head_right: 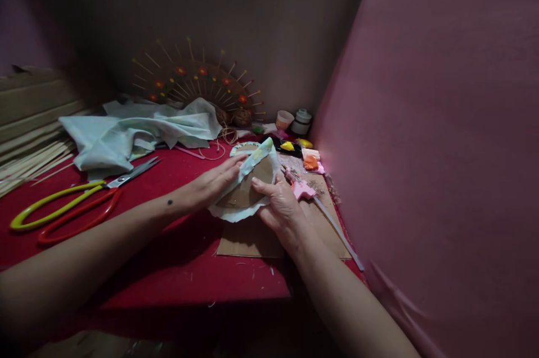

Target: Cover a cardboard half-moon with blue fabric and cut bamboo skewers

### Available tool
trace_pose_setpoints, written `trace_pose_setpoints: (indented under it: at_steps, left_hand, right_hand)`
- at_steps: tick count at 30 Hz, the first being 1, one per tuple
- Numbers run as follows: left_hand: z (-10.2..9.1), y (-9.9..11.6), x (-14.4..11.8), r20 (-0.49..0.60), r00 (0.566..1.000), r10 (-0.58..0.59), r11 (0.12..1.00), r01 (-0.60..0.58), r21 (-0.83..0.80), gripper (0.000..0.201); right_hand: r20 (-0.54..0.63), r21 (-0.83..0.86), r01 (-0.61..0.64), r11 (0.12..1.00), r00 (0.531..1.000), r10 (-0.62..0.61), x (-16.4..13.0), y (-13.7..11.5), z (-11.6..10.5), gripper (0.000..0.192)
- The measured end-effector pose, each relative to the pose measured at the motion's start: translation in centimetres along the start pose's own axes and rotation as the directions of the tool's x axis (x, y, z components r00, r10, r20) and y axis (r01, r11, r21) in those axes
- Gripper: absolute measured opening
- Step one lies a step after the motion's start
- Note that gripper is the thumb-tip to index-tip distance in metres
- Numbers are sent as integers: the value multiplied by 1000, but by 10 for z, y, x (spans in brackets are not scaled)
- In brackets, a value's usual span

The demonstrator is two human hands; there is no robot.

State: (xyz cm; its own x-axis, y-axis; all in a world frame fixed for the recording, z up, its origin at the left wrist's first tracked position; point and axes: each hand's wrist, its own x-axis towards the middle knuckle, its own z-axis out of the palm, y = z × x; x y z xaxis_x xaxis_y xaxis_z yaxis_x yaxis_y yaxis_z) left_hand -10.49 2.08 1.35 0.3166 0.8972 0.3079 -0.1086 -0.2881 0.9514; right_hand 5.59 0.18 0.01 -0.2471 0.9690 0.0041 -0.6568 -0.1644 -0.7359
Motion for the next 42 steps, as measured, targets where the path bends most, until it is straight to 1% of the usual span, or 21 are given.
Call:
trace_pose_setpoints:
  at_steps: [1,3,5,8,10,12,13,15,17,19,23,25,27,30,32,35,37,39,42]
  left_hand:
    - [2,0,-1,28,1000,9,998,-11,60,41]
    - [5,-1,-3,71,997,-16,979,1,203,42]
    - [7,-1,-5,55,997,-44,959,27,283,46]
    - [5,2,-5,14,999,-53,948,46,314,51]
    - [4,5,-3,-14,999,-39,954,42,297,49]
    - [4,7,-1,10,1000,-24,960,20,279,46]
    - [4,7,0,44,999,-27,964,14,267,45]
    - [7,6,-1,93,993,-75,966,49,254,44]
    - [9,6,-3,113,986,-126,965,95,243,45]
    - [8,8,-4,124,982,-139,973,112,203,46]
    - [-5,16,-1,109,982,-153,985,143,95,36]
    - [-13,17,3,102,975,-197,979,190,68,33]
    - [-18,17,6,119,960,-252,967,248,49,33]
    - [-19,16,7,143,949,-281,960,279,31,30]
    - [-16,17,6,143,948,-284,959,283,32,27]
    - [-11,20,4,119,940,-321,946,323,6,23]
    - [-10,22,4,86,935,-345,934,351,-62,18]
    - [-10,25,5,39,939,-342,928,344,-141,17]
    - [-12,32,6,-64,950,-305,934,285,-216,17]
  right_hand:
    - [7,-6,8,1000,1000,-8,0,1,0,46]
    - [19,-21,6,1000,1000,-6,0,2,0,45]
    - [30,-35,-8,999,1000,9,-1,1,0,43]
    - [47,-53,-17,998,999,19,-3,0,1,41]
    - [70,-62,-23,998,997,28,-4,1,3,40]
    - [96,-75,-36,997,994,43,-4,2,4,41]
    - [106,-83,-41,996,993,50,-4,4,4,42]
    - [117,-100,-51,994,991,63,-4,6,4,43]
    - [122,-110,-66,992,989,80,-4,6,3,41]
    - [131,-114,-77,990,987,92,-5,6,4,42]
    - [184,-132,-115,984,973,139,-7,5,7,52]
    - [211,-147,-144,979,962,173,-7,4,9,53]
    - [238,-157,-153,976,953,188,-6,4,9,50]
    - [274,-166,-151,975,942,192,-6,5,9,45]
    - [272,-179,-176,968,937,220,-7,5,8,45]
    - [255,-199,-227,953,927,274,-9,6,9,44]
    - [259,-183,-226,957,928,269,-10,4,10,45]
    - [278,-134,-217,967,928,247,-10,1,10,46]
    - [316,-66,-252,965,913,260,-8,-4,7,65]
